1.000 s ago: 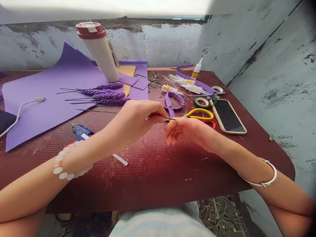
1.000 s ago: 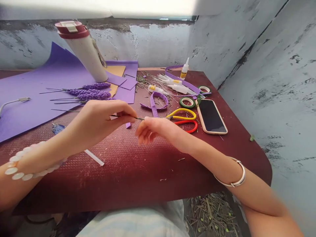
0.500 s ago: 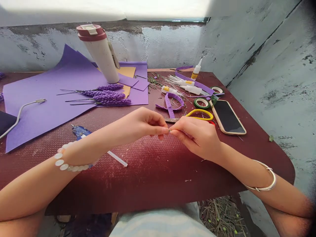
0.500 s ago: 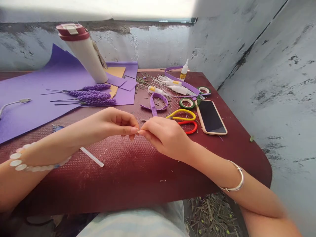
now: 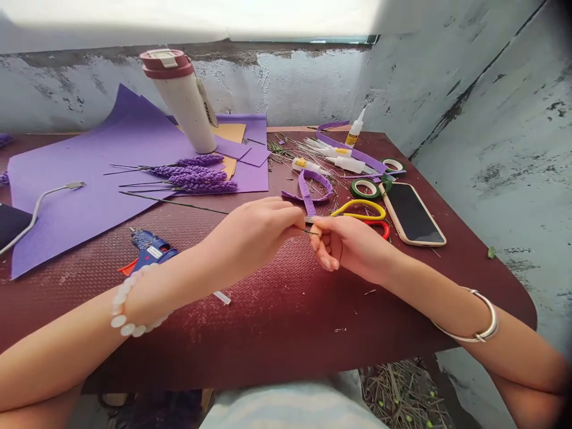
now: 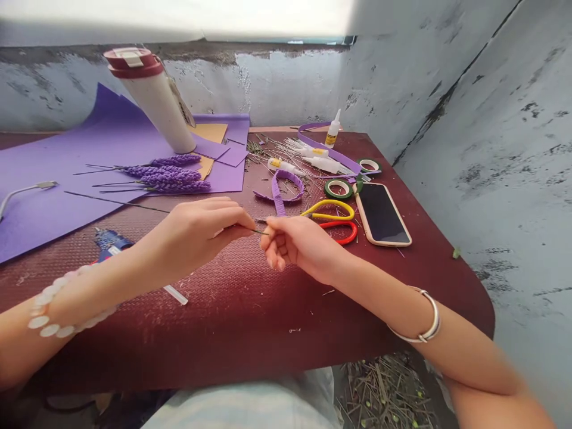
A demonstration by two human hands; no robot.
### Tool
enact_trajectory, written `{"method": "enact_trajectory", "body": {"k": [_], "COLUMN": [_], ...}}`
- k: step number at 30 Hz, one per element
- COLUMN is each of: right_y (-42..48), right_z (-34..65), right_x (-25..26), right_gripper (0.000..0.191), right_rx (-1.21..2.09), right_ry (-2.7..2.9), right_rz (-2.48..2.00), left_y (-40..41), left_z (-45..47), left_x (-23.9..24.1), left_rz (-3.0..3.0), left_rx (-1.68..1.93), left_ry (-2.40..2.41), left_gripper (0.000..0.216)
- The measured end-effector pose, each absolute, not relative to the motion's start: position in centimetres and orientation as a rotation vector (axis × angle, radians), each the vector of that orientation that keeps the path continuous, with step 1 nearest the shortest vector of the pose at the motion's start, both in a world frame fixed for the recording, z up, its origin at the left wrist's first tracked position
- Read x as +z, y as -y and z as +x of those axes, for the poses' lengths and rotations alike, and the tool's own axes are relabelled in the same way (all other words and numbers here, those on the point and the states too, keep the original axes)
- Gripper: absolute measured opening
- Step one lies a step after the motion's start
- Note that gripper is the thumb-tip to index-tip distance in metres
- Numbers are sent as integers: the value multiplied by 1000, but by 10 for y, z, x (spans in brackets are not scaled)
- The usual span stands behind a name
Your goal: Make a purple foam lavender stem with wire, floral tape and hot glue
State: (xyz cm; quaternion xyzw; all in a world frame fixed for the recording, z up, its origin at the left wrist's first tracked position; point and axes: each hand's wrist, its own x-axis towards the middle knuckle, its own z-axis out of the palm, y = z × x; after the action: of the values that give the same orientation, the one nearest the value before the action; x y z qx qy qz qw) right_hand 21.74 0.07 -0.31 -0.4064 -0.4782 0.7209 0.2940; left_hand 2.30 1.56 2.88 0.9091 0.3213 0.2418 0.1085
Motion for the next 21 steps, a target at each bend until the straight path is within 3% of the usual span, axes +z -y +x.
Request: {"method": "enact_trajectory", "body": {"k": [3,7,9,13,21], "right_y": [-4,-4,-3,-3,4], "right_z": [224,233,235,238,230], "right_x": [-3,-3,-4,-7,-6], "right_gripper": [47,15,19,25,11], "right_rx": [1457,276,-45,-240,-27], "right_ry": [1554,2080,2198,2315,2155], "right_rz": [-1094,-860,-652,-459,-656], "left_y": [-21,-25,-26,-27,-22], "left_z": [20,16,15,13,16], "left_x": [33,41,42,39,44], "left_rz": [2427,2083,1951,1774,1948], "left_rx": [572,447,384,294,328], "left_ry": [-1031,-996,-932,-854,-890], "left_gripper": [12,18,22,26,21]}}
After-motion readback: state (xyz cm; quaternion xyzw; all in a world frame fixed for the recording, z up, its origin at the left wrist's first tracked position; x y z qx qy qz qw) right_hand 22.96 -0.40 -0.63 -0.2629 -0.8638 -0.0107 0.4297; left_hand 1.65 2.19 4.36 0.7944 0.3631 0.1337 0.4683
